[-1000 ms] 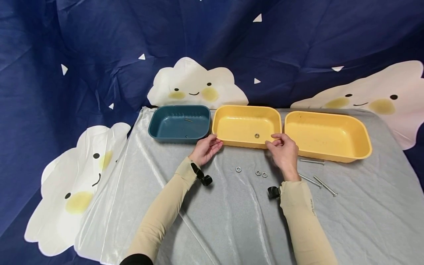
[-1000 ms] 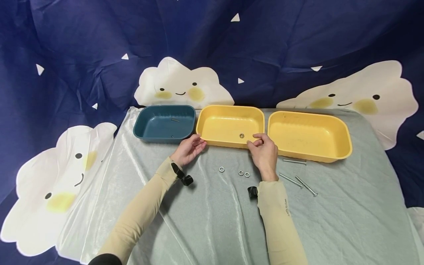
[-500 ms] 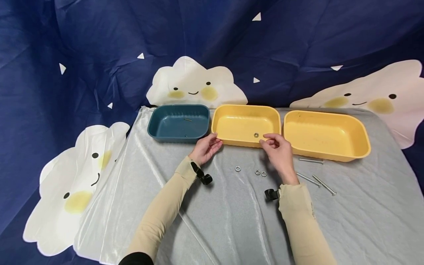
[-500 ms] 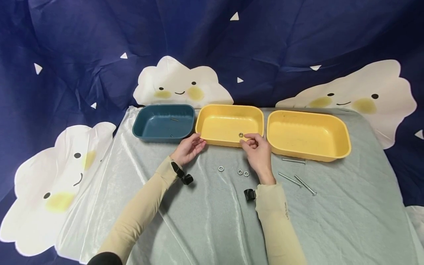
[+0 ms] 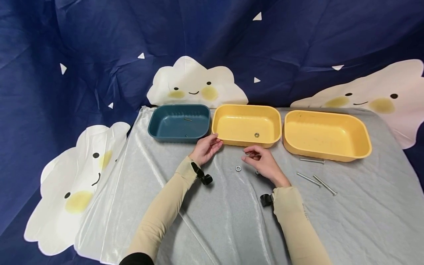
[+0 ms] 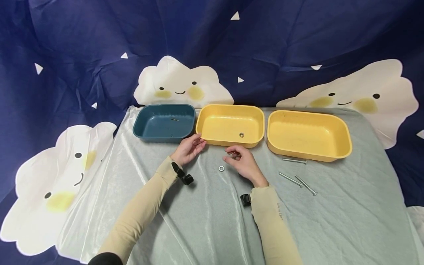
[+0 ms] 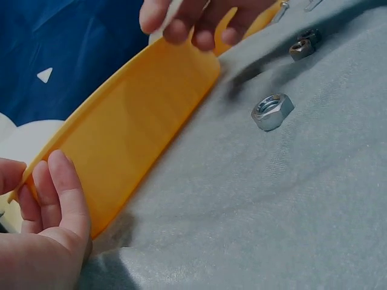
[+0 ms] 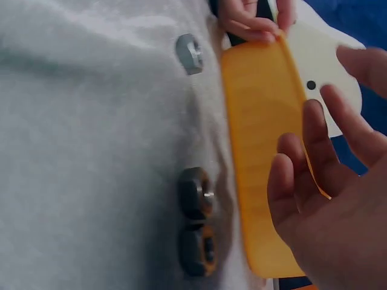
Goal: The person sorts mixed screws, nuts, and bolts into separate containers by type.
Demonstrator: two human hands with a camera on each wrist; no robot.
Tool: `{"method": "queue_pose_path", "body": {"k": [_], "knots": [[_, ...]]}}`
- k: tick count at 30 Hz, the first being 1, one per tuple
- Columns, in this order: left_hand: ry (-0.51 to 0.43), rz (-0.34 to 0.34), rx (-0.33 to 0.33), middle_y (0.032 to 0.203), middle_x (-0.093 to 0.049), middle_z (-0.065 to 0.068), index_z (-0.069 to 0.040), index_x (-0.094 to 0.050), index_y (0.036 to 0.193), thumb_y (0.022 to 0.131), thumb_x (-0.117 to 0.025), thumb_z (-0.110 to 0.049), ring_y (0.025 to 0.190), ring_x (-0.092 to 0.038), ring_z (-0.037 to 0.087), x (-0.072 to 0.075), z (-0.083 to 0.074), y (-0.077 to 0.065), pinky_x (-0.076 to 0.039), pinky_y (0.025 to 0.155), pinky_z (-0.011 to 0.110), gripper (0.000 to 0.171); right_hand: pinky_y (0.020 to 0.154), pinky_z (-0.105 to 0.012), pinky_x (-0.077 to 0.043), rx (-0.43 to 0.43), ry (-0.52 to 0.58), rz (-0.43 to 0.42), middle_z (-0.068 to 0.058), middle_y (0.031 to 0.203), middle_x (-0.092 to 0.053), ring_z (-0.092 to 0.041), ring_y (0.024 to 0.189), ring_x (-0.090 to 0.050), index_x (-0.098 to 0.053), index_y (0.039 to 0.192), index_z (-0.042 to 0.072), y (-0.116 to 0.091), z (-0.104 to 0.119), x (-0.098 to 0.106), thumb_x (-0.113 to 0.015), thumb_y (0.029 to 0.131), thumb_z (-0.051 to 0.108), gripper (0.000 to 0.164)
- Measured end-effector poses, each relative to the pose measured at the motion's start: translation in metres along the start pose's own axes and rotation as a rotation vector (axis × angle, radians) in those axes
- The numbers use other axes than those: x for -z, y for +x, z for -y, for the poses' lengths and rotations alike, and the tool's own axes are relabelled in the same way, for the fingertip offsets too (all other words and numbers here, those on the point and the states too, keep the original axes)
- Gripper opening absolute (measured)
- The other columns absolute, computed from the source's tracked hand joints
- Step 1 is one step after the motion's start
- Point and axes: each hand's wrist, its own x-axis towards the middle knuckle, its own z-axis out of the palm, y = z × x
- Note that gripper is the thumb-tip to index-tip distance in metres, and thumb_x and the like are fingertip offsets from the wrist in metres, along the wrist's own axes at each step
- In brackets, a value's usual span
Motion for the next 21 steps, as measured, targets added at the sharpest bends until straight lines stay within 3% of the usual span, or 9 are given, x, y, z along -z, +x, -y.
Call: {"method": "queue_pose_path", "body": {"k": [5, 14, 21], "knots": [[0.0, 0.0, 0.0, 0.073, -0.062, 0.005, -0.002, -0.052, 0.099, 0.098, -0.054, -0.009, 0.07, -0.065, 0.013, 0.0, -0.001, -0.001, -0.056, 0.07, 0.019, 0.008, 0.091, -0.038, -0.045, 0.047, -0.055, 0.086, -0.015, 0.113, -0.064, -0.029, 0.106, -0.058, -0.067, 0.111, 0.002, 0.004, -0.012, -0.005, -0.075, 0.083, 0.015, 0.032], [-0.005, 0.005, 0.006, 0.072, -0.063, 0.004, -0.003, -0.054, 0.094, 0.098, -0.054, -0.01, 0.068, -0.066, 0.013, 0.0, -0.001, -0.002, -0.056, 0.069, 0.019, 0.007, 0.096, -0.041, -0.037, 0.108, -0.208, 0.134, -0.01, 0.114, -0.062, -0.026, 0.112, -0.051, -0.07, 0.104, 0.009, 0.005, -0.019, -0.011, -0.079, 0.078, 0.018, 0.028], [-0.014, 0.012, 0.004, 0.071, -0.064, 0.004, -0.003, -0.055, 0.094, 0.098, -0.054, -0.009, 0.068, -0.066, 0.013, 0.001, 0.0, -0.001, -0.056, 0.069, 0.019, 0.007, 0.102, -0.045, -0.032, 0.105, -0.239, 0.165, -0.012, 0.116, -0.061, -0.029, 0.116, -0.046, -0.071, 0.101, 0.01, 0.006, -0.021, -0.012, -0.081, 0.074, 0.014, 0.029]]}}
